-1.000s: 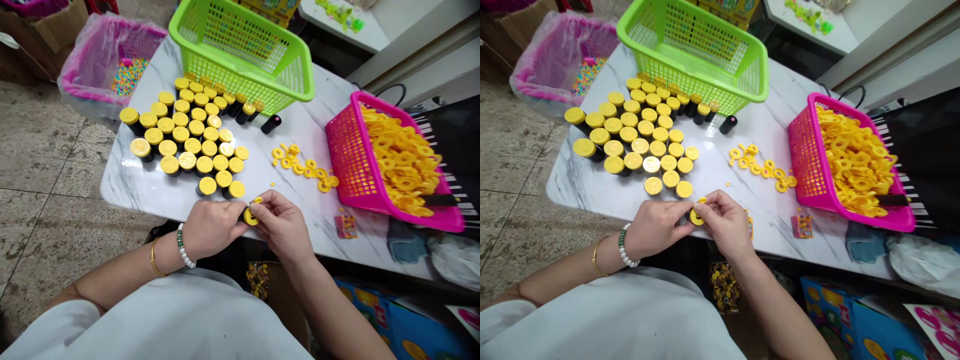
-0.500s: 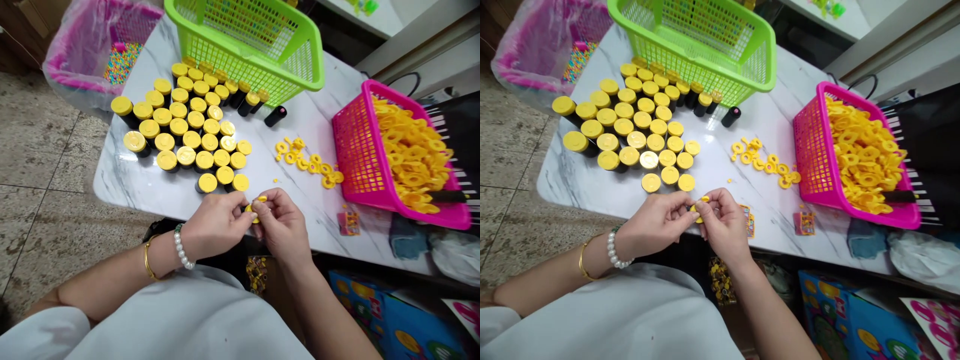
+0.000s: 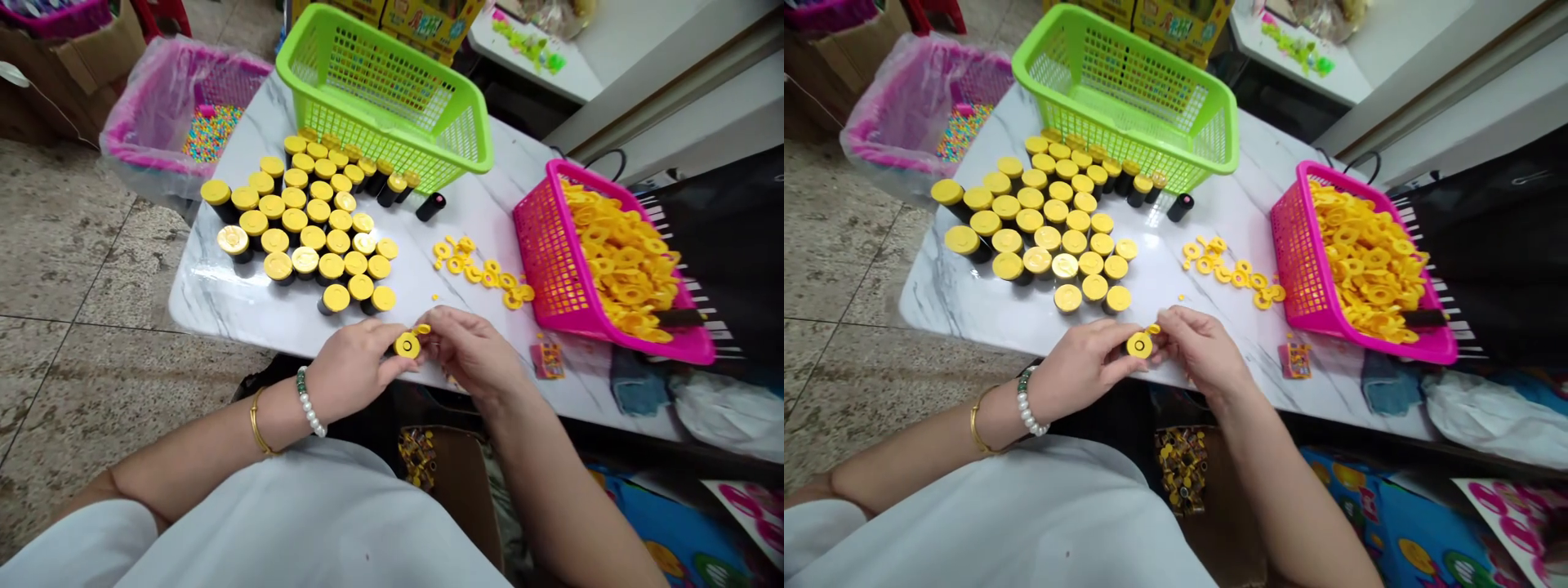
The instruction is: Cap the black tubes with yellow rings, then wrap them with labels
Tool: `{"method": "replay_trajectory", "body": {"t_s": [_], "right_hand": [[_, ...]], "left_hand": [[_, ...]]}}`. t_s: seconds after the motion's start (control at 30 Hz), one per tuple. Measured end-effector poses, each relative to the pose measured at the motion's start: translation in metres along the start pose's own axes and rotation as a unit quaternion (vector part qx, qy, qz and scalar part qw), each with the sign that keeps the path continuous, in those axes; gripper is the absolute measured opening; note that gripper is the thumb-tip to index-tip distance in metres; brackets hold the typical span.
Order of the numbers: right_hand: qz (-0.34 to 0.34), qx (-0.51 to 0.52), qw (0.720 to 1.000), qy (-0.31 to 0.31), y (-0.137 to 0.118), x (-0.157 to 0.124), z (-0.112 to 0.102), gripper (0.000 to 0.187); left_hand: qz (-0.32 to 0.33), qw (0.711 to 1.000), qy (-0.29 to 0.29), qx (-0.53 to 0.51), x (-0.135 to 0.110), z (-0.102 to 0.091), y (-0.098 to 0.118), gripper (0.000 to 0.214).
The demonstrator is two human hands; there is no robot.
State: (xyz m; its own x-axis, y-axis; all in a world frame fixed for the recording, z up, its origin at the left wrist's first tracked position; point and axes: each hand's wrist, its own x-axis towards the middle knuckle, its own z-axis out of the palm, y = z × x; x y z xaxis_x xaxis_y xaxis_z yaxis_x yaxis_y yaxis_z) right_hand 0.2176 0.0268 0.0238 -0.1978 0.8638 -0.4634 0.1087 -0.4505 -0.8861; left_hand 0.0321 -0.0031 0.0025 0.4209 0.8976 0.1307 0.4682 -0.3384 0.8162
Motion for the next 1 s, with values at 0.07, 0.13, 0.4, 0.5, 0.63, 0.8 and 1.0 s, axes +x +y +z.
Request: {"method": "replay_trajectory", "body": {"t_s": [0.07, 0.13, 0.4, 0.5, 0.63, 0.8, 1.0], "right_hand": [[0.014, -0.066, 0.995, -0.074, -0.011, 0.006, -0.008, 0.044], [0.025, -0.132, 0.98, -0.145, -0.02, 0.009, -0.01, 0.04], [0.057, -0.181, 0.966, -0.174, -0.025, 0.001, 0.0, 0.042], [0.107, -0.149, 0.959, -0.216, -0.024, 0.003, -0.008, 0.048], [0.1, -0.117, 0.962, -0.227, -0.028, 0.01, -0.016, 0.05], [0.092, -0.107, 0.949, -0.281, -0.026, 0.014, -0.007, 0.046], [0.104, -0.111, 0.941, -0.303, -0.023, 0.022, -0.003, 0.047]], "left_hand": [[-0.001, 1.0, -0.019, 0.012, 0.003, -0.003, 0.0, 0.016], [-0.01, 0.999, -0.029, 0.02, 0.004, -0.005, 0.0, 0.016], [-0.057, 0.995, -0.055, 0.058, 0.005, 0.003, 0.001, 0.014], [-0.068, 0.994, -0.064, 0.061, 0.005, 0.002, 0.002, 0.017], [-0.058, 0.995, -0.063, 0.056, 0.006, 0.001, 0.002, 0.015], [-0.049, 0.996, -0.05, 0.057, 0.006, 0.003, -0.002, 0.016], [-0.056, 0.996, -0.032, 0.06, 0.005, 0.006, -0.003, 0.019]]}}
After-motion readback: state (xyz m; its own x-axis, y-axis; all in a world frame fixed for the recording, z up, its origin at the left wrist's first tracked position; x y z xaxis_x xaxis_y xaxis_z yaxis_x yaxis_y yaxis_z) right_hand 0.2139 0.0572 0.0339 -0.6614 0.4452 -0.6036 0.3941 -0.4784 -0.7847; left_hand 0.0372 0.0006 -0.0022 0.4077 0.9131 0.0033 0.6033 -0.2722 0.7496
